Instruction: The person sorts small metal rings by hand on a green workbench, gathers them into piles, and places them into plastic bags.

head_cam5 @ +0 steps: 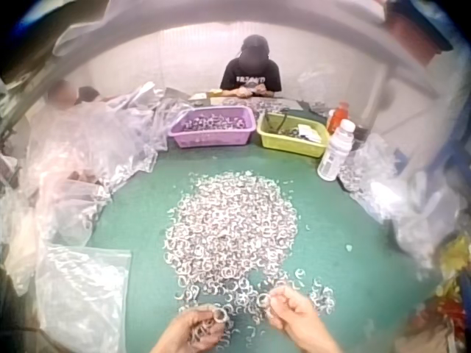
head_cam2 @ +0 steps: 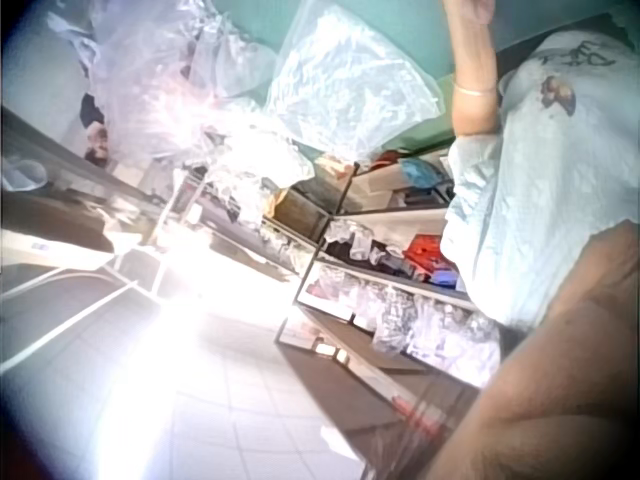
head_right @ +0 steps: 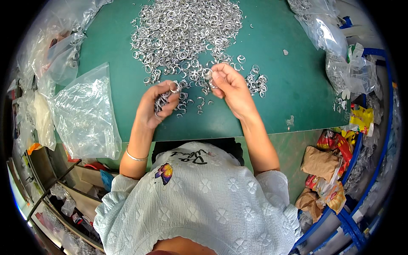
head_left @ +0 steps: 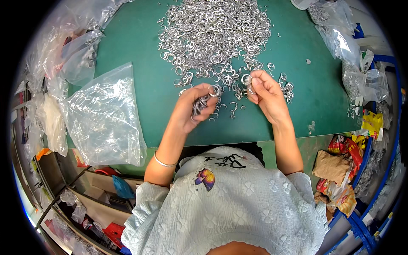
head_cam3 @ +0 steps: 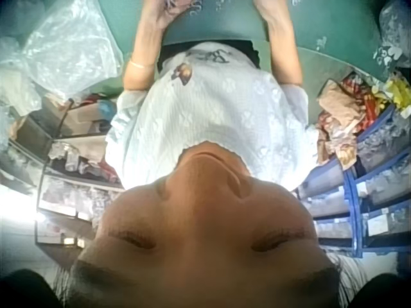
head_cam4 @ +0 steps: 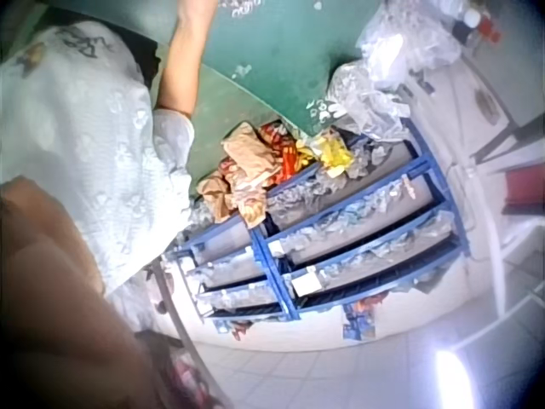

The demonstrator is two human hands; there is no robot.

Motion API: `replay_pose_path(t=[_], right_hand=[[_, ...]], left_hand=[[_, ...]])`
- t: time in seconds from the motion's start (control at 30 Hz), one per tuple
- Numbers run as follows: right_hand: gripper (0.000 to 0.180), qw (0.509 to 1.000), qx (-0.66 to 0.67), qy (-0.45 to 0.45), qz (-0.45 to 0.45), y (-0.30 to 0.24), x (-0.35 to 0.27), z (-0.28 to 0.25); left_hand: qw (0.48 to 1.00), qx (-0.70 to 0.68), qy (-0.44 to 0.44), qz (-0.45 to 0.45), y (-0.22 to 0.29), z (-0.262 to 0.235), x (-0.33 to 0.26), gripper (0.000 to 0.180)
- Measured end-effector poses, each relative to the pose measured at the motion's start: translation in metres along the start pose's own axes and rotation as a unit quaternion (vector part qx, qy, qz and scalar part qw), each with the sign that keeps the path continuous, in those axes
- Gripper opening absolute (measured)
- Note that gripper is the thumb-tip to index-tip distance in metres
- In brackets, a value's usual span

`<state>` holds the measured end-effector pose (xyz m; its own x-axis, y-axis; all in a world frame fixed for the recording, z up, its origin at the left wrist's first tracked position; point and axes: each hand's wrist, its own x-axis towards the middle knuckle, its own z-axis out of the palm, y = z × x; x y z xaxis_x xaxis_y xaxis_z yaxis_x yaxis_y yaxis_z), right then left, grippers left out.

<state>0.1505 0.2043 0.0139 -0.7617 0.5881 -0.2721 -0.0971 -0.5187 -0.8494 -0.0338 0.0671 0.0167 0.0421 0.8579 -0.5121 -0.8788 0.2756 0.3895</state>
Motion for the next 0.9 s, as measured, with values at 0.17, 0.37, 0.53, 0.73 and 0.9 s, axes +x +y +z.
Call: replay_pose_path(t=[0.17,0.37,0.53,0.73,0.9], right_hand=[[0.009,0.98,0.184,0.001,0.071,-0.011,0.002,0.006],[0.008,0.98,0.188,-0.007,0.063,-0.006,0.002,-0.006],[0.011,0.996,0.061,-0.017,0.064,0.001,-0.001,0.021],[0.017,0.987,-0.128,-0.062,0.074,0.008,-0.002,0.038],[0.008,0.974,-0.223,0.001,-0.044,0.01,-0.008,0.043]], left_hand=[[0.944,0.284,0.086,0.145,-0.016,0.008,0.0,0.017],[0.897,0.38,0.065,0.216,-0.012,0.004,-0.002,0.021],[0.969,0.213,0.046,0.119,-0.009,0.008,-0.004,0.023],[0.982,0.163,0.018,0.099,-0.013,0.01,-0.006,0.023],[0.984,0.134,0.033,0.11,-0.019,0.015,-0.01,0.02]])
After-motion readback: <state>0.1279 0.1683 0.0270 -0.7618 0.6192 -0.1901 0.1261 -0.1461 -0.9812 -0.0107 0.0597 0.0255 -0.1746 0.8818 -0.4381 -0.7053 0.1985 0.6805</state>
